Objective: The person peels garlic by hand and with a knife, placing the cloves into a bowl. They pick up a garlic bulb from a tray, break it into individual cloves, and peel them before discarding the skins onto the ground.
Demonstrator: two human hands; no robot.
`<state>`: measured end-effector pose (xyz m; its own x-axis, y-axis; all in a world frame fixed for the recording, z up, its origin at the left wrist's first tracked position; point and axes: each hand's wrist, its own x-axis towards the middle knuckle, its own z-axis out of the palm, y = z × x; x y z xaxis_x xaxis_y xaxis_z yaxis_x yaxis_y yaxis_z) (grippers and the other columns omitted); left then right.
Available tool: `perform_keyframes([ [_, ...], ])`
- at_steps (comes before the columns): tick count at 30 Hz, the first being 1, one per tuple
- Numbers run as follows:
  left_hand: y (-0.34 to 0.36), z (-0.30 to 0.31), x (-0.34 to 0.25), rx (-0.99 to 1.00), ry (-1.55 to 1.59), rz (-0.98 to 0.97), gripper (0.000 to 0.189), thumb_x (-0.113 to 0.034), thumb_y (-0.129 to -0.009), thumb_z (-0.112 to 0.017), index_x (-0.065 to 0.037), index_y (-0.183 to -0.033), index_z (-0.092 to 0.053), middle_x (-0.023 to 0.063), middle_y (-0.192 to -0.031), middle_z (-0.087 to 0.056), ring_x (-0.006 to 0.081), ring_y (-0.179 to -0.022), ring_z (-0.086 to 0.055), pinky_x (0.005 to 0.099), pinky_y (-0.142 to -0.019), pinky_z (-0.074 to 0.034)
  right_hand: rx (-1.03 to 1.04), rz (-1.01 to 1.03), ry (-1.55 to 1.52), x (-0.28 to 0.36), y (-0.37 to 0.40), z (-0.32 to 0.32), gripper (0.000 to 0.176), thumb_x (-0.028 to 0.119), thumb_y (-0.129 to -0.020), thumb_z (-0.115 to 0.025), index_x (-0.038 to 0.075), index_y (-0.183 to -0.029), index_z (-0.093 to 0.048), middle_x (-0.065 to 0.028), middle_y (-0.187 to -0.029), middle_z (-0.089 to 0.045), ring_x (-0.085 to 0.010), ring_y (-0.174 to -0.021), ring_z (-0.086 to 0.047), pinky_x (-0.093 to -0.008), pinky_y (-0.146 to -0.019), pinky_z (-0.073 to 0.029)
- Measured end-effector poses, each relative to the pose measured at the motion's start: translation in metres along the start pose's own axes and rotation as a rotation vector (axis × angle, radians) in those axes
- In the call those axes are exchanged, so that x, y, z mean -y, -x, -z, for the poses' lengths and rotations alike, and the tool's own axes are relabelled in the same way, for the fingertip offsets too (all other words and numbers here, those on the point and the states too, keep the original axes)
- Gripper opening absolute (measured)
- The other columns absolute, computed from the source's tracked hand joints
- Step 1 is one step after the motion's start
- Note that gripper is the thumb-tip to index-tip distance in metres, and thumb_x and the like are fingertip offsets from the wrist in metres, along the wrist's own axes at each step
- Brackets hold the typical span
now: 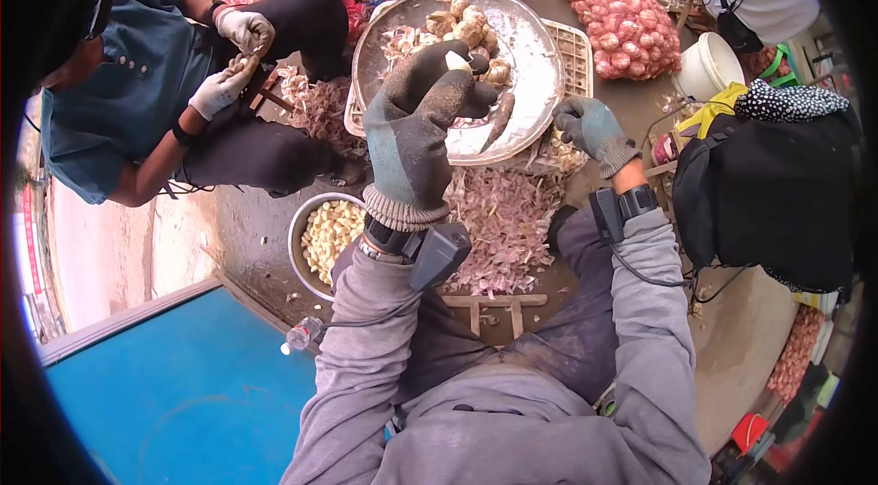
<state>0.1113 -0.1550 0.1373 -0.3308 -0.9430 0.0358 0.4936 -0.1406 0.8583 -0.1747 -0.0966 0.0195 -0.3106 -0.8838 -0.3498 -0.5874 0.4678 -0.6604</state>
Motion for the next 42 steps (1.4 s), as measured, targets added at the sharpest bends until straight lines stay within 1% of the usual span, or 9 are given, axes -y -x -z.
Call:
perform_keyframes([
  [10,-0.002,0.006,0.000,-0.013,-0.006,-0.019,0.032,-0.010,-0.099,-0.065,0.006,-0.126,-0.064,0.0135,-0.108,-0.073,0.0193,-0.087,-0.072,0.0323,-0.079,-0.059,-0.018,0.095,-0.054,-0.020,-0.035,0.000,0.021,0.020,-0.090,-0.067,0.003,-0.100,-0.073,-0.0126,-0.081,-0.074,-0.0199,-0.070,-0.070,-0.0353,-0.068,-0.056],
  [18,-0.003,0.006,-0.004,0.003,0.006,-0.004,0.032,-0.008,-0.098,-0.065,0.006,-0.127,-0.063,0.0154,-0.106,-0.073,0.0199,-0.089,-0.073,0.0319,-0.080,-0.059,0.142,-0.191,-0.001,-0.053,-0.030,-0.007,0.020,0.022,-0.089,-0.069,0.002,-0.088,-0.071,-0.0122,-0.073,-0.071,-0.0228,-0.068,-0.071,-0.0372,-0.064,-0.055],
  [20,-0.001,0.004,-0.005,-0.007,0.027,0.013,0.032,-0.008,-0.098,-0.065,0.007,-0.127,-0.062,0.0161,-0.107,-0.073,0.0201,-0.089,-0.073,0.0318,-0.080,-0.059,0.150,-0.087,0.278,-0.071,-0.035,-0.022,0.023,0.028,-0.088,-0.071,0.005,-0.090,-0.073,-0.0153,-0.079,-0.073,-0.0309,-0.075,-0.072,-0.0406,-0.071,-0.056],
  [21,0.000,0.004,-0.005,-0.021,0.055,0.045,0.032,-0.007,-0.097,-0.065,0.007,-0.127,-0.062,0.0164,-0.107,-0.073,0.0201,-0.089,-0.073,0.0316,-0.079,-0.059,0.152,-0.084,0.420,-0.045,-0.022,-0.025,0.024,0.027,-0.087,-0.075,0.003,-0.083,-0.070,-0.0119,-0.073,-0.070,-0.0225,-0.062,-0.069,-0.0369,-0.063,-0.056],
  [24,-0.001,0.004,-0.006,-0.026,0.059,0.067,0.035,-0.006,-0.095,-0.068,0.007,-0.127,-0.062,0.0166,-0.110,-0.072,0.0197,-0.089,-0.071,0.0311,-0.078,-0.058,0.023,-0.050,0.645,-0.036,-0.010,-0.050,0.035,0.037,-0.085,-0.075,0.006,-0.099,-0.072,-0.0212,-0.096,-0.073,-0.0384,-0.093,-0.071,-0.0462,-0.084,-0.056],
  [32,0.000,-0.003,-0.007,0.033,0.004,0.098,0.031,-0.007,-0.097,-0.064,0.006,-0.126,-0.063,0.0139,-0.111,-0.073,0.0174,-0.088,-0.070,0.0307,-0.081,-0.056,-0.103,-0.176,0.389,-0.075,-0.018,-0.065,0.030,0.030,-0.084,-0.072,0.004,-0.100,-0.073,-0.0238,-0.104,-0.072,-0.0414,-0.102,-0.069,-0.0492,-0.090,-0.055],
  [34,0.000,-0.004,-0.005,0.052,-0.032,0.111,0.031,-0.007,-0.097,-0.064,0.006,-0.126,-0.063,0.0121,-0.109,-0.073,0.0170,-0.088,-0.070,0.0307,-0.081,-0.056,-0.101,-0.158,0.375,-0.061,-0.007,-0.054,0.026,0.025,-0.085,-0.070,0.002,-0.097,-0.072,-0.0208,-0.093,-0.074,-0.0352,-0.088,-0.073,-0.0452,-0.078,-0.058],
  [37,0.002,-0.005,-0.008,0.090,-0.069,0.094,0.032,-0.008,-0.097,-0.063,0.005,-0.126,-0.064,0.0116,-0.109,-0.072,0.0168,-0.088,-0.070,0.0307,-0.081,-0.055,0.026,-0.324,-0.220,-0.062,0.007,-0.035,0.014,0.015,-0.083,-0.070,0.002,-0.082,-0.072,-0.0087,-0.064,-0.069,-0.0168,-0.055,-0.068,-0.0325,-0.051,-0.053],
  [42,0.004,-0.019,0.001,0.154,-0.050,0.129,0.031,-0.008,-0.096,-0.065,0.003,-0.125,-0.064,0.0088,-0.108,-0.070,0.0151,-0.087,-0.069,0.0275,-0.077,-0.056,-0.246,-0.167,-0.234,-0.129,0.007,-0.023,0.019,0.016,-0.079,-0.075,0.001,-0.090,-0.075,-0.0176,-0.079,-0.074,-0.0271,-0.073,-0.072,-0.0392,-0.070,-0.056],
])
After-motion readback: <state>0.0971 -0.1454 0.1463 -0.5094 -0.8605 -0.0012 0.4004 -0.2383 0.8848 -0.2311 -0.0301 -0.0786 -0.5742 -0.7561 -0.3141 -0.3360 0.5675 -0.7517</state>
